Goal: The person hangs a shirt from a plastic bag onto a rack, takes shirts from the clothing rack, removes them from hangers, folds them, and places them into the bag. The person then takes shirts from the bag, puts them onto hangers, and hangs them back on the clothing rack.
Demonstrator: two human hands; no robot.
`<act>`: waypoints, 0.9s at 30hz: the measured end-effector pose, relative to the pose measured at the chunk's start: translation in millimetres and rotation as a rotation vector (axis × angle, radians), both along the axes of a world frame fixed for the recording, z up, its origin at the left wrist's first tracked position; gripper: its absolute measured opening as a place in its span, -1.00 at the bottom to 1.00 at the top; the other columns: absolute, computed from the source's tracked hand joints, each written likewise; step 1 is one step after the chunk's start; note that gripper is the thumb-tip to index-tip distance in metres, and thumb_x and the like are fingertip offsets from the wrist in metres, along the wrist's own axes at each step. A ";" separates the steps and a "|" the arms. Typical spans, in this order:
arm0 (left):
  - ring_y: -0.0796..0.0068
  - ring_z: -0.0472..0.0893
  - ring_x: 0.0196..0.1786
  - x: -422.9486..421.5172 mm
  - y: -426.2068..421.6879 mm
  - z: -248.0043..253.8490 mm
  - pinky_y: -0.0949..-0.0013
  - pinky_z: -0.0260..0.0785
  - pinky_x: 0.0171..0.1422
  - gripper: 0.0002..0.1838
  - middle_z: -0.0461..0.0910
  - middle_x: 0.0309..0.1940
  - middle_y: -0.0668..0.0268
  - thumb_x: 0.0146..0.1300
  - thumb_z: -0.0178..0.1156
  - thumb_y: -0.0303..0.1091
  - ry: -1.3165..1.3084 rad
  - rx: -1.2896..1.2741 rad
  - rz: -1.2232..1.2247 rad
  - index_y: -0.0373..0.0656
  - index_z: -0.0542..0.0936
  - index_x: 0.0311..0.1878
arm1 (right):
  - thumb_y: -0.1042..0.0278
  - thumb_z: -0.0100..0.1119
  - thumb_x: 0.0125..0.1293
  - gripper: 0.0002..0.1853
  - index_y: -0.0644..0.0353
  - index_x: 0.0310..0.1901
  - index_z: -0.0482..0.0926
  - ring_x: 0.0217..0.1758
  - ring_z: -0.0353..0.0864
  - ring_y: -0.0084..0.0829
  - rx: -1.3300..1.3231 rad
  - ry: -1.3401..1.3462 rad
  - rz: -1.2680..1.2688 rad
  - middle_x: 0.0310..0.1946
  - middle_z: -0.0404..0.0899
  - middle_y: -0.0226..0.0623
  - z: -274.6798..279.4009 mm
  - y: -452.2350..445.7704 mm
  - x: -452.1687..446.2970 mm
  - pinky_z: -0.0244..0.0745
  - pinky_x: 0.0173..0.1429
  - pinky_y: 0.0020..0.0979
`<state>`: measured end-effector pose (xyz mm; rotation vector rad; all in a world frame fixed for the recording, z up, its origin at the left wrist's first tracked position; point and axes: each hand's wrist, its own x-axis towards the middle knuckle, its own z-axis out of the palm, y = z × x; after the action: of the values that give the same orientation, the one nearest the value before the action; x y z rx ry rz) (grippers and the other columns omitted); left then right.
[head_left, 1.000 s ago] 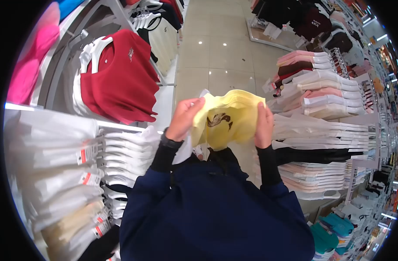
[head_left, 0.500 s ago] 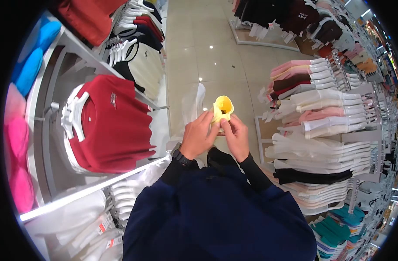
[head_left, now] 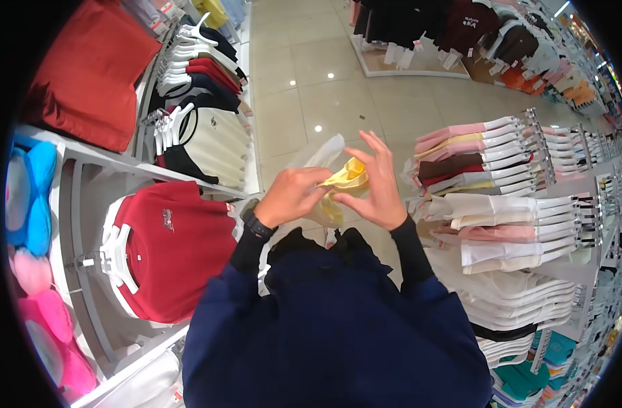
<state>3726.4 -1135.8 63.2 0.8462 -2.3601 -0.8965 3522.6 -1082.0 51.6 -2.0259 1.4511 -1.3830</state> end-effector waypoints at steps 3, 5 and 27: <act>0.01 0.63 -0.23 -14.5 -29.6 5.3 0.15 0.46 -0.20 -0.81 0.67 -0.24 0.11 0.23 0.24 -0.41 0.048 -0.063 -0.066 -0.18 0.64 -0.09 | 0.27 0.47 0.10 -0.62 0.18 -0.09 0.57 0.18 0.43 -0.02 0.046 0.146 0.190 0.08 0.50 -0.10 -3.7 -33.4 -35.7 0.30 0.26 -0.07; 0.02 0.63 -0.21 -25.2 -47.1 10.0 0.17 0.46 -0.19 -0.79 0.66 -0.25 0.11 0.20 0.28 -0.39 0.013 -0.001 -0.050 -0.19 0.64 -0.10 | 0.32 0.42 0.15 -0.67 0.21 -0.09 0.56 0.04 0.50 -0.06 0.203 0.144 0.297 -0.09 0.57 -0.11 -14.4 -46.7 -54.3 0.34 0.15 -0.11; 0.24 0.66 -0.19 -101.1 -326.9 -93.6 0.33 0.46 -0.01 -0.81 0.65 -0.28 0.15 0.20 0.26 -0.48 0.162 0.265 -0.213 -0.24 0.56 -0.12 | 0.44 0.32 0.25 -0.75 0.32 -0.16 0.45 -0.30 0.42 -0.04 0.243 -0.042 -0.247 -0.35 0.41 -0.08 41.8 -182.9 -124.9 0.39 -0.16 -0.31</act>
<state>3625.3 -1462.8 -30.4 0.5977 -2.2496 -1.3358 3397.7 -1264.9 93.4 -1.7044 1.8012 -1.2563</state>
